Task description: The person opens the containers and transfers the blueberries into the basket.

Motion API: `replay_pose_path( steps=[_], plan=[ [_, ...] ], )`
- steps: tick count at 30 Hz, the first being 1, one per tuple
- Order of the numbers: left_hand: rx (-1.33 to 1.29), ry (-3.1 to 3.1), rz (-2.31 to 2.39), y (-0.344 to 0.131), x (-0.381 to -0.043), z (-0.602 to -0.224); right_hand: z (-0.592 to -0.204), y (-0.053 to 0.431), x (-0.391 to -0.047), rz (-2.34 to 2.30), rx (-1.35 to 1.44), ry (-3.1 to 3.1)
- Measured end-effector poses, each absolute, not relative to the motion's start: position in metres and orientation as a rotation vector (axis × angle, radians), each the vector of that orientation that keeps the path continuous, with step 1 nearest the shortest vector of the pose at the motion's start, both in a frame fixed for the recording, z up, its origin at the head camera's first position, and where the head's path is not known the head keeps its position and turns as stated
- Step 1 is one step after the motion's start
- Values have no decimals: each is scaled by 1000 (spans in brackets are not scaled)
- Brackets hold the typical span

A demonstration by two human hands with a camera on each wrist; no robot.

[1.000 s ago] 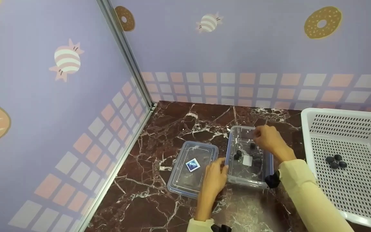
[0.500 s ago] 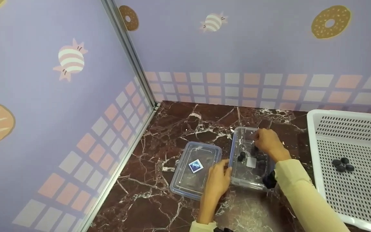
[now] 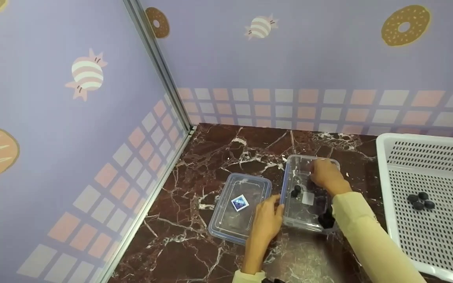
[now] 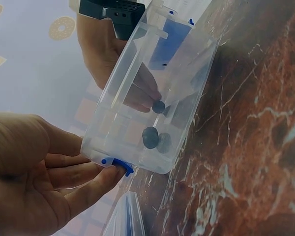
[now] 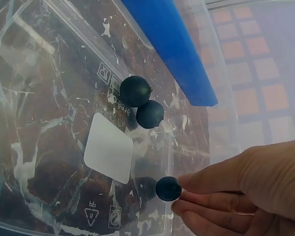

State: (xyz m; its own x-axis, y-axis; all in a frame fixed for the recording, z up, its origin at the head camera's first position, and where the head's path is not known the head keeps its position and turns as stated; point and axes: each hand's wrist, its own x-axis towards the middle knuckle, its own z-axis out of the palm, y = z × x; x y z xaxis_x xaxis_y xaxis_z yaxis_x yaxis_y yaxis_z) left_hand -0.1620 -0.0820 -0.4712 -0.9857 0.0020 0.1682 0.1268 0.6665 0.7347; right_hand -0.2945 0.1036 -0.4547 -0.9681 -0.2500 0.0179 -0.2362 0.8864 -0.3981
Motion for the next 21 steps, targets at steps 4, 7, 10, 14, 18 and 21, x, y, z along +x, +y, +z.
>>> replay_pose_path(
  steps=[4, 7, 10, 14, 18, 21],
  plan=[
    [-124, -2711, -1200, -83, -162, -471, -456, 103, -295, -640, -381, 2971],
    [-120, -2708, -1190, -82, -161, -470, -456, 103, -294, -661, -375, 2940],
    [-107, -2718, -1194, -82, -161, -471, -458, 103, -295, -677, -371, 2915],
    [-105, -2718, -1188, -81, -160, -472, -460, 103, -296, -690, -376, 2889],
    [-118, -2707, -1166, -82, -161, -471, -458, 103, -297, -698, -402, 2883],
    [-113, -2707, -1167, -83, -162, -470, -452, 101, -297, -687, -443, 2897]
  ],
)
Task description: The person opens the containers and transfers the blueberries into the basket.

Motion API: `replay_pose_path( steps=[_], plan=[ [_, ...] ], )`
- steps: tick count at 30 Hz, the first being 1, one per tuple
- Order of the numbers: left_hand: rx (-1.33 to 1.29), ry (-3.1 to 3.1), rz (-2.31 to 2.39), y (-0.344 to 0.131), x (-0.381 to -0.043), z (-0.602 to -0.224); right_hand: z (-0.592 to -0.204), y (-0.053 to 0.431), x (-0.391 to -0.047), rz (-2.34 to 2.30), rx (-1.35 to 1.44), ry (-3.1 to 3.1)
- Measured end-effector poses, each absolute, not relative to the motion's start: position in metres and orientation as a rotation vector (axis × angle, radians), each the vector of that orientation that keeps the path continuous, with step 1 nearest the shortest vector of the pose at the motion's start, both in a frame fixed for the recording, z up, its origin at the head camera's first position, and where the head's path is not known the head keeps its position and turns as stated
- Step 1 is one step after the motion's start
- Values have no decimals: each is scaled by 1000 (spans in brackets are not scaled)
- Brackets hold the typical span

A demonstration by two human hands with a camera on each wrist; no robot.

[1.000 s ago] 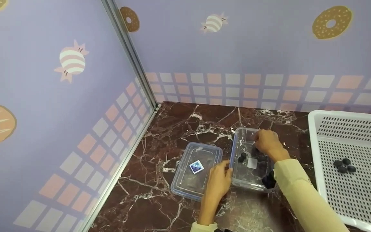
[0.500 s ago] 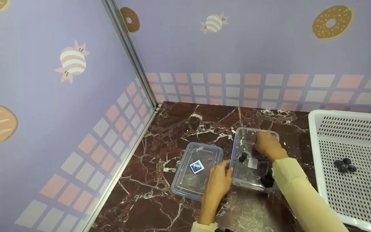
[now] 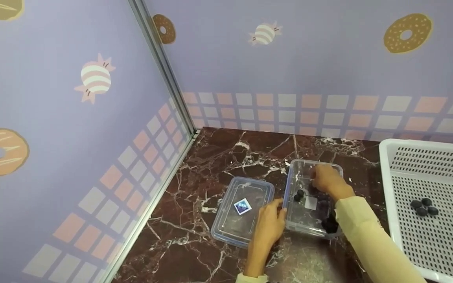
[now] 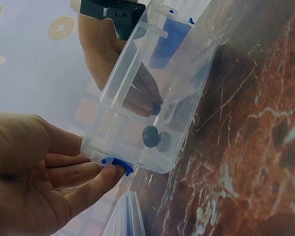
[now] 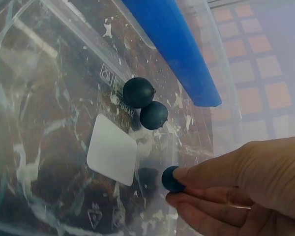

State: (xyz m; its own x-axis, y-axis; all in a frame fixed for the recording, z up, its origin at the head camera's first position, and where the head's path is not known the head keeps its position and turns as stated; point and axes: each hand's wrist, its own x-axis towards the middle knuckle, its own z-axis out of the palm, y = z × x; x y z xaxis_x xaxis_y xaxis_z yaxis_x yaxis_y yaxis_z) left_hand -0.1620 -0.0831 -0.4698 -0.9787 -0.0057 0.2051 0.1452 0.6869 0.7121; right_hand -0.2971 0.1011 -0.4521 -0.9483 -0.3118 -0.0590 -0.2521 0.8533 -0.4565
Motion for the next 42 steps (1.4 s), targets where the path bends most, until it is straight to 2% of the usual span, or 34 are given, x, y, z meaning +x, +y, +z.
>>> replay_pose_path(
  steps=[8, 42],
  plan=[
    [-103, -2721, -1179, -82, -162, -469, -433, 100, -293, -607, -471, 2966],
    [-104, -2721, -1205, -83, -161, -469, -369, 151, -259, -1013, -570, 2978]
  ],
)
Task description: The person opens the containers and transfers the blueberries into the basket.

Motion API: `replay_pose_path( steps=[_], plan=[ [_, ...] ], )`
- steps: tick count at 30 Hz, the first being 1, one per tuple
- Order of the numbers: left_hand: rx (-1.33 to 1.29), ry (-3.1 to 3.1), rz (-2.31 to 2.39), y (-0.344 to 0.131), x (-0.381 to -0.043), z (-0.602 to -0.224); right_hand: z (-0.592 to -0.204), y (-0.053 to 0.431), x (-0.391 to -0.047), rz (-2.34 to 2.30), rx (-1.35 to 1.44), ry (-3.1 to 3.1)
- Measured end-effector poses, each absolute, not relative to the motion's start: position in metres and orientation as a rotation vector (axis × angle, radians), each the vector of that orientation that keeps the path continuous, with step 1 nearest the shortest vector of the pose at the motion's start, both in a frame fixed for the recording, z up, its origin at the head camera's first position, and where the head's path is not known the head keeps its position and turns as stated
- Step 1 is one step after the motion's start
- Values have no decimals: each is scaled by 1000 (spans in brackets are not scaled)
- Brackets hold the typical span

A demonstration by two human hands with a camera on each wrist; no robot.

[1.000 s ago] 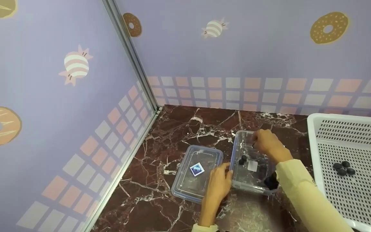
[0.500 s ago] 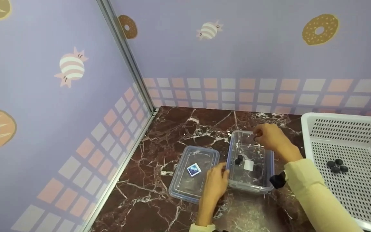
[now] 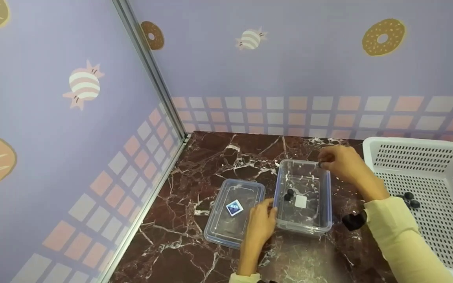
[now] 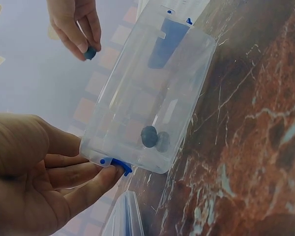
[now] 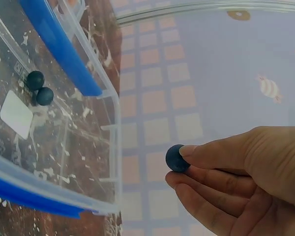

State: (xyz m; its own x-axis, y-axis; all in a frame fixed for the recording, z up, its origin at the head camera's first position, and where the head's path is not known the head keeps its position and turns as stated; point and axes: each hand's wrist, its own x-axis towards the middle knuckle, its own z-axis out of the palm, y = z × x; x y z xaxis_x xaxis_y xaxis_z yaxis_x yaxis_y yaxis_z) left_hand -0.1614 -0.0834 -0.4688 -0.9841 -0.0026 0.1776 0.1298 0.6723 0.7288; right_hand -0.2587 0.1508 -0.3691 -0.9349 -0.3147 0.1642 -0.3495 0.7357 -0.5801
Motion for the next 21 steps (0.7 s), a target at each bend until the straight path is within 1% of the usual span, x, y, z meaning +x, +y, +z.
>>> replay_pose_path(
  steps=[12, 21],
  plan=[
    [-118, -2691, -1185, -85, -162, -470, -358, 178, -245, 985, 483, -2878],
    [-121, -2691, -1208, -83, -163, -471, -359, 215, -235, 933, 420, -2853]
  ],
)
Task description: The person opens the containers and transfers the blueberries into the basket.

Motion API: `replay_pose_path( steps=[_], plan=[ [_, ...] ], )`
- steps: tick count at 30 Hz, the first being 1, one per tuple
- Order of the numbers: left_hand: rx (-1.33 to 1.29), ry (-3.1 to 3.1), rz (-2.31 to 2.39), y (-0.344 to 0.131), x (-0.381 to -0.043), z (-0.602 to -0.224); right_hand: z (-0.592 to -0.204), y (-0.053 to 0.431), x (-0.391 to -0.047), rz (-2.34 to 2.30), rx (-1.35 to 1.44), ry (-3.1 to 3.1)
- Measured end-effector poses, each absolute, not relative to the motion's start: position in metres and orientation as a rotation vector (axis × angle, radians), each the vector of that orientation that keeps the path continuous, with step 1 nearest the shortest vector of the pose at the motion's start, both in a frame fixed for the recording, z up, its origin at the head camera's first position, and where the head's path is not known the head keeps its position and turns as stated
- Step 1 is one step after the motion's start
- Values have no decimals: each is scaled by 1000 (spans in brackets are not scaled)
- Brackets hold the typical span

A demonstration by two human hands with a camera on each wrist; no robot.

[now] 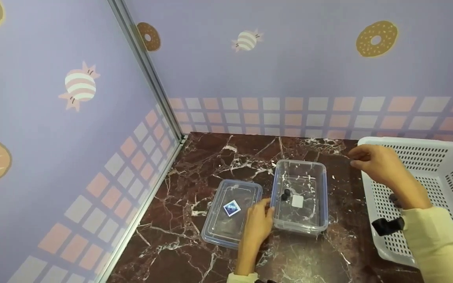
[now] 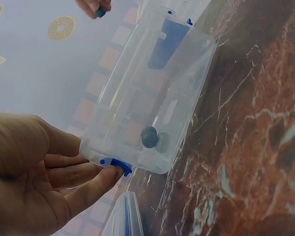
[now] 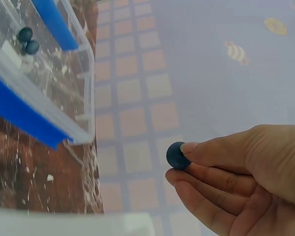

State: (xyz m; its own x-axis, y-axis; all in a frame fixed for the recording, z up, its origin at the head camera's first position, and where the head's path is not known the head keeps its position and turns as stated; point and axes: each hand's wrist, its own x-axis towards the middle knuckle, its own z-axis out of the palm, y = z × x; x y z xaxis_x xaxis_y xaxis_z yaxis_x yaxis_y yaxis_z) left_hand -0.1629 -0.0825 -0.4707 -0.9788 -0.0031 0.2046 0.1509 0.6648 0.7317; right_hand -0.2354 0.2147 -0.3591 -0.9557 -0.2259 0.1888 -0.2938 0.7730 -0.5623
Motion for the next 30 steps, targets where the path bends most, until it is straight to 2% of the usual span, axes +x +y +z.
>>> replay_pose_path(
  steps=[30],
  plan=[
    [-112, -2684, -1204, -82, -163, -471, -387, 288, -221, 881, 230, -2853]
  ],
)
